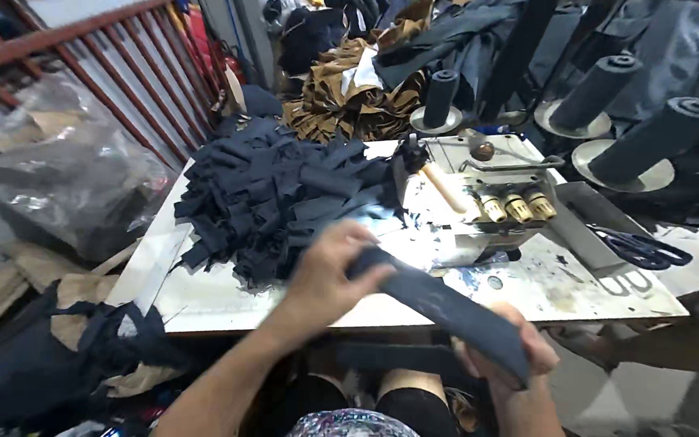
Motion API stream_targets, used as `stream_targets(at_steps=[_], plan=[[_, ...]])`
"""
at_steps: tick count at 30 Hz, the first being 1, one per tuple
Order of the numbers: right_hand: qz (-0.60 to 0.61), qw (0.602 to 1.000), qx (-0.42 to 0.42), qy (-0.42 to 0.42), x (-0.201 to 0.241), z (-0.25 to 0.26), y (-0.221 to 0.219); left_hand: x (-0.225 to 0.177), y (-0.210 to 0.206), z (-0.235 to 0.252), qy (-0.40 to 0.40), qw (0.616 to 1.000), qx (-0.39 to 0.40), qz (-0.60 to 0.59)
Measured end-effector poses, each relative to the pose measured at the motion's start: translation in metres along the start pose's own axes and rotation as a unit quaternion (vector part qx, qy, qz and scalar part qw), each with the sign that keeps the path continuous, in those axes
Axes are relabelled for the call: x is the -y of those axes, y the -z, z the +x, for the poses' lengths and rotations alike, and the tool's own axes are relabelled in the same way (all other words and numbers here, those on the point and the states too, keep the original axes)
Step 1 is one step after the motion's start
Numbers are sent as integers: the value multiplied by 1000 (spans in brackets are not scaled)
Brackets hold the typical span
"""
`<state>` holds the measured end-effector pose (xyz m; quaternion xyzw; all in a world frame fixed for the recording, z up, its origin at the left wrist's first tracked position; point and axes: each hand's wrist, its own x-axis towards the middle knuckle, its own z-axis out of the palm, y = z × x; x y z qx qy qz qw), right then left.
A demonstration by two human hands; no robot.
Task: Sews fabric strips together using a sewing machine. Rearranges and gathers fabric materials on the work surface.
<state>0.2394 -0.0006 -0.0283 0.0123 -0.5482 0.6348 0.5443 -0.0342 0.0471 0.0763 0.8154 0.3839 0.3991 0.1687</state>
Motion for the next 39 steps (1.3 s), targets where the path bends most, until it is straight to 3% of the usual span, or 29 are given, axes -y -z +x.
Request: stream_targets(at_steps=[2,5,7,10,15,22,27,33,39], plan=[[58,998,-25,18,4,7,16,19,34,18,33,985,-43,162],[51,974,-211,-66,-19,20,32,52,28,36,47,944,-51,324],[65,952,-280,-104,-38,25,40,60,-11,25,-51,955,-7,291],[140,947,-281,-71,-50,11,55,66,-71,-2,-163,959,75,221],[243,925,-288,-36,-39,6,68,56,-85,-11,-132,954,110,245],[267,892,-364,34,-42,29,66,43,-110,3,-85,966,73,233],[273,884,-378,22,-43,29,67,44,-108,12,-99,971,85,198],[221,888,-403,-4,-37,30,63,43,-114,12,-104,974,36,199],[205,876,-437,-14,-36,34,56,42,-107,19,-86,969,93,210]])
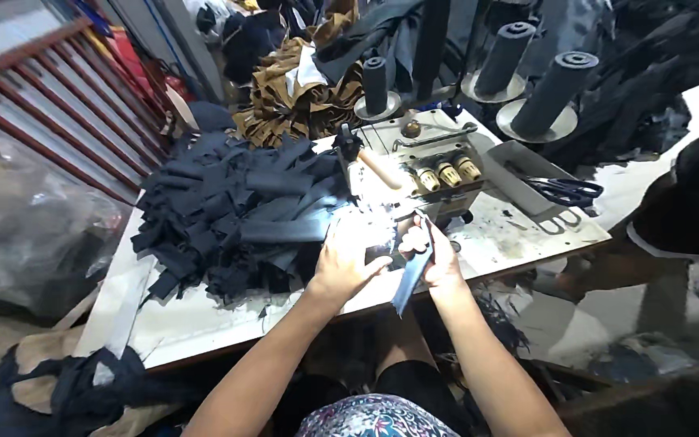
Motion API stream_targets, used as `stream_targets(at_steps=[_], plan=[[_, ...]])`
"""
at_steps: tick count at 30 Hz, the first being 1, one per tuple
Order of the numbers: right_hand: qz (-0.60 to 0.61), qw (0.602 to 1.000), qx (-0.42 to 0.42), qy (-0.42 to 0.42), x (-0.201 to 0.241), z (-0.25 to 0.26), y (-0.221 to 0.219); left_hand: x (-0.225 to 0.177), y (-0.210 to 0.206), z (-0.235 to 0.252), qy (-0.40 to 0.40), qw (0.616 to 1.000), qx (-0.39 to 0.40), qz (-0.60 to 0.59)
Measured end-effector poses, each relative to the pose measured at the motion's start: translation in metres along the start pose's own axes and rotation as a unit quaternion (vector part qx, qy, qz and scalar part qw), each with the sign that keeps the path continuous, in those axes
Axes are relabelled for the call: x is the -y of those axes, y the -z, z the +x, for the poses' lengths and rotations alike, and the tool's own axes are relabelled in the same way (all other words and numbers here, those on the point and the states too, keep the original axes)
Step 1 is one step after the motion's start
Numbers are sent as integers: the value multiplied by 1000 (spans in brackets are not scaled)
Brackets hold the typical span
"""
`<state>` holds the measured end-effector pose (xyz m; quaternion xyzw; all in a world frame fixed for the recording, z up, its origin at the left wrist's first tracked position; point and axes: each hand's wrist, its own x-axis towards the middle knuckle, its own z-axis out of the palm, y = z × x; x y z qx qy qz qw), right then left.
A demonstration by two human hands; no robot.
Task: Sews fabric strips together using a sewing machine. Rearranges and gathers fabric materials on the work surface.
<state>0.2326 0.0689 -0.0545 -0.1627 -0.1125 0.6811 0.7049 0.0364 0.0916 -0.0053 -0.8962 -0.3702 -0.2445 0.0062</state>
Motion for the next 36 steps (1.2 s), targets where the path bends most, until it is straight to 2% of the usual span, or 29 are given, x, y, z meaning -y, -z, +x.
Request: stream_targets(at_steps=[3,5,6,7,9,10,13,15,16,18,20,21,23,24,26,29,33,36], plan=[[-37,999,-10,19,-4,-4,5,9,4,9,-13,998,56,37],[-107,993,-39,35,-5,-18,3,20,11,12,-32,995,81,43],[-166,985,-34,44,-5,-28,0,19,20,12,2,994,109,29],[-231,972,-3,49,-5,-39,-4,13,30,10,49,992,119,-6],[-328,941,72,44,-6,-62,-18,-12,50,0,102,987,76,-102],[-346,930,122,28,-9,-73,-25,-26,56,-10,96,983,36,-152],[-306,883,355,-7,-6,-84,-34,-45,78,-32,52,962,-20,-268],[-244,857,454,-20,6,-80,-35,-23,106,-34,35,972,-52,-227],[-211,860,465,-18,11,-75,-32,-4,120,-31,44,983,-75,-164],[-179,892,414,2,18,-61,-22,37,134,-20,97,989,-108,-4],[-191,944,270,-12,8,-41,-13,59,123,-12,119,985,-83,91],[-198,955,217,-26,0,-31,-8,55,108,-11,92,988,-66,105],[-194,967,157,-47,-14,-18,2,36,64,-13,-21,994,-71,85],[-170,972,152,-55,-17,-14,9,30,41,-16,-76,994,-60,50],[-107,975,184,-63,-15,-13,23,28,11,-24,-106,994,7,-11],[-37,972,223,-62,0,-13,39,36,7,-32,-84,996,33,-5],[-29,986,166,-14,12,-7,38,22,10,-35,-47,998,10,39],[-4,993,121,-10,8,-3,26,6,8,-30,-8,998,5,67]])
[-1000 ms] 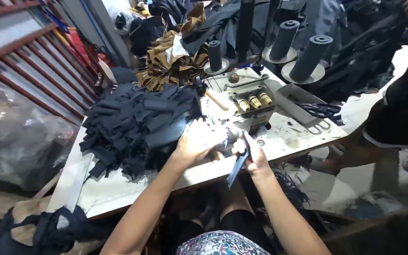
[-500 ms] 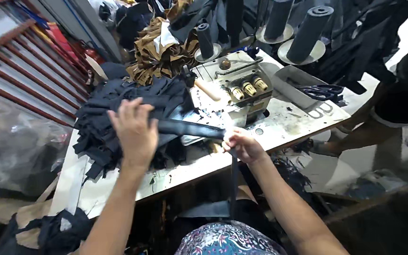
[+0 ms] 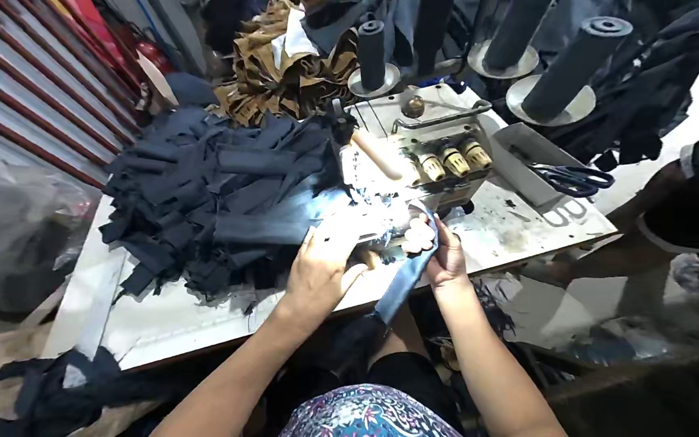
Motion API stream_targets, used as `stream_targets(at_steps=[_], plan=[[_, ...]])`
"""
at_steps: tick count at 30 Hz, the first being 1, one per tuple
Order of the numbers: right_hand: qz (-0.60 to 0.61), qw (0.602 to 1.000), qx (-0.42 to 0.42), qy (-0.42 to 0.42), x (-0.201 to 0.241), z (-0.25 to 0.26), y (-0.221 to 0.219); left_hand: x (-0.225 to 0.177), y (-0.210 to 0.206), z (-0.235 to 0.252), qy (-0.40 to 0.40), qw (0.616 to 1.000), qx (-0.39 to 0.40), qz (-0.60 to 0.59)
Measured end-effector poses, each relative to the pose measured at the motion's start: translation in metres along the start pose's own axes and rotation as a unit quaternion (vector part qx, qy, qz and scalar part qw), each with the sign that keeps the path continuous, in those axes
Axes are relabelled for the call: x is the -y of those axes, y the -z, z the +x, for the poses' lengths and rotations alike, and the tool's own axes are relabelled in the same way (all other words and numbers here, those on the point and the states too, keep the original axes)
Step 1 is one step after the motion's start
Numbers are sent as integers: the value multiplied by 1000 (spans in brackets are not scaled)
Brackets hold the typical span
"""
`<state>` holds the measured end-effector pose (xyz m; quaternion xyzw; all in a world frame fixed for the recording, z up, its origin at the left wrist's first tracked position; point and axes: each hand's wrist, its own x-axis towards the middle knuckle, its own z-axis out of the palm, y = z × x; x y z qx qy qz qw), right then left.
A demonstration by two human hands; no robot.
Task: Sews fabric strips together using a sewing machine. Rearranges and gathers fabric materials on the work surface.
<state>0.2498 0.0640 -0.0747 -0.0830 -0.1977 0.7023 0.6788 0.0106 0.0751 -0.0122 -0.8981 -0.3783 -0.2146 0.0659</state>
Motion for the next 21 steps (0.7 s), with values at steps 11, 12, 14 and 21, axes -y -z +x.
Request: stream_targets(at_steps=[11,12,14,21], plan=[[-155,980,-124,19,-8,3,-18,16,0,31,8,999,37,-37],[-222,969,-112,13,-12,-3,-24,15,8,32,33,995,68,-59],[-309,950,-36,-5,-20,-18,-42,1,25,28,88,983,71,-143],[-201,930,301,-60,-7,-56,-67,-4,92,0,62,963,-87,-248]])
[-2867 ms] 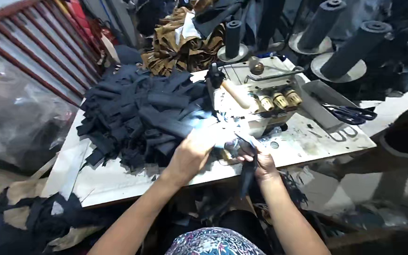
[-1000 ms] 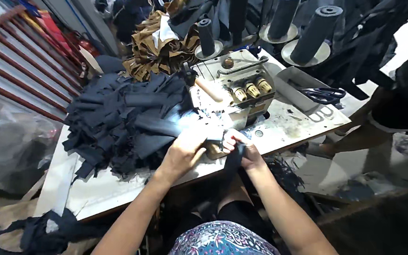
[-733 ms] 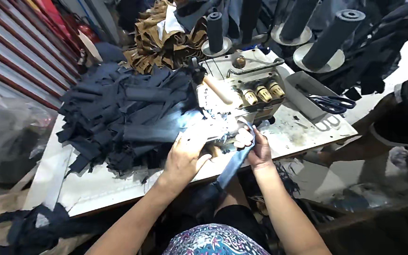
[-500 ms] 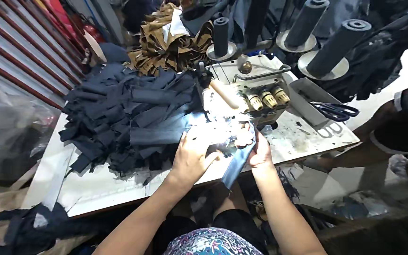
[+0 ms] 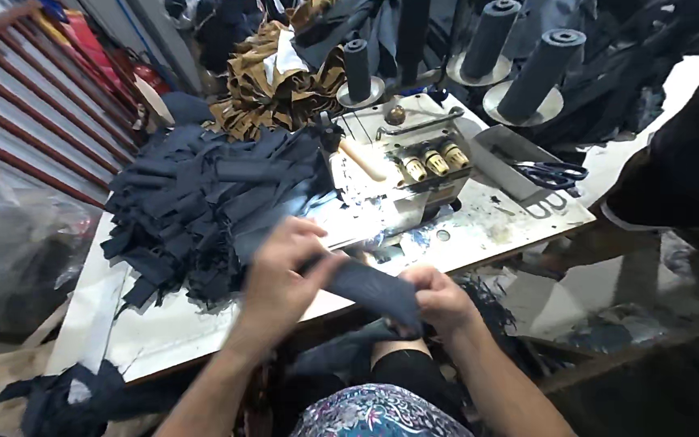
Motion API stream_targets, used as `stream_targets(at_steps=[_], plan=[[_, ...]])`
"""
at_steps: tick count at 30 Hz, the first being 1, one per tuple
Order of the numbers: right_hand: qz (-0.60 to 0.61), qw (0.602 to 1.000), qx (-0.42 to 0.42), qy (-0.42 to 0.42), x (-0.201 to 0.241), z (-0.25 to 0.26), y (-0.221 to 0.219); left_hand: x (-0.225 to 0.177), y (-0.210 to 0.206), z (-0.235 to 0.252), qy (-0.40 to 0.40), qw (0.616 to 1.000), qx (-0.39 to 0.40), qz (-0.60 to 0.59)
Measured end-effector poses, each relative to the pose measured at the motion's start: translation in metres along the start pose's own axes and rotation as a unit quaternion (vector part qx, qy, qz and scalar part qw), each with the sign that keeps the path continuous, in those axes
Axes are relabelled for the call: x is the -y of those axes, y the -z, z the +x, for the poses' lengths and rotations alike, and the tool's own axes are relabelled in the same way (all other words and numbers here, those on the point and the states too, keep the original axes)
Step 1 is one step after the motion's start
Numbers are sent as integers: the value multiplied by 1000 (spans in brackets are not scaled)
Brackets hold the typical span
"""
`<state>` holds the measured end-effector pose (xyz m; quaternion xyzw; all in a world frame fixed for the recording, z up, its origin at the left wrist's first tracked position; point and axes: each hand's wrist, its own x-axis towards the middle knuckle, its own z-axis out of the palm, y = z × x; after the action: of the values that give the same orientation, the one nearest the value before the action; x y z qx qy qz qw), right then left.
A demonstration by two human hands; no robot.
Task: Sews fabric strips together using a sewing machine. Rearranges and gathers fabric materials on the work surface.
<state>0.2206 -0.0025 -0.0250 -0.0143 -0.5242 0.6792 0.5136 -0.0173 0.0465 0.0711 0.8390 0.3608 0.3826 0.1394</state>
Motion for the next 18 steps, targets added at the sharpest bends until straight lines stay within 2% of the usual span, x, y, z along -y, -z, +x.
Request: stream_targets(at_steps=[3,5,7,9,10,13,15,18], plan=[[49,997,-38,52,7,-1,27,42,50,30,38,968,-61,243],[45,986,-158,32,-1,5,42,58,45,39,58,951,-49,299],[37,960,-278,-21,-13,16,48,50,8,28,-19,962,-1,271],[54,949,-307,-47,-26,15,56,51,-41,9,-122,970,43,207],[80,950,-298,-43,-30,9,62,57,-59,1,-141,971,73,179],[138,951,-277,0,-27,-2,76,72,-73,-13,-137,969,116,168],[182,944,-275,12,-23,-2,79,69,-74,-14,-137,966,115,188],[218,924,-313,29,-21,10,80,54,-82,-6,-102,966,93,216]])
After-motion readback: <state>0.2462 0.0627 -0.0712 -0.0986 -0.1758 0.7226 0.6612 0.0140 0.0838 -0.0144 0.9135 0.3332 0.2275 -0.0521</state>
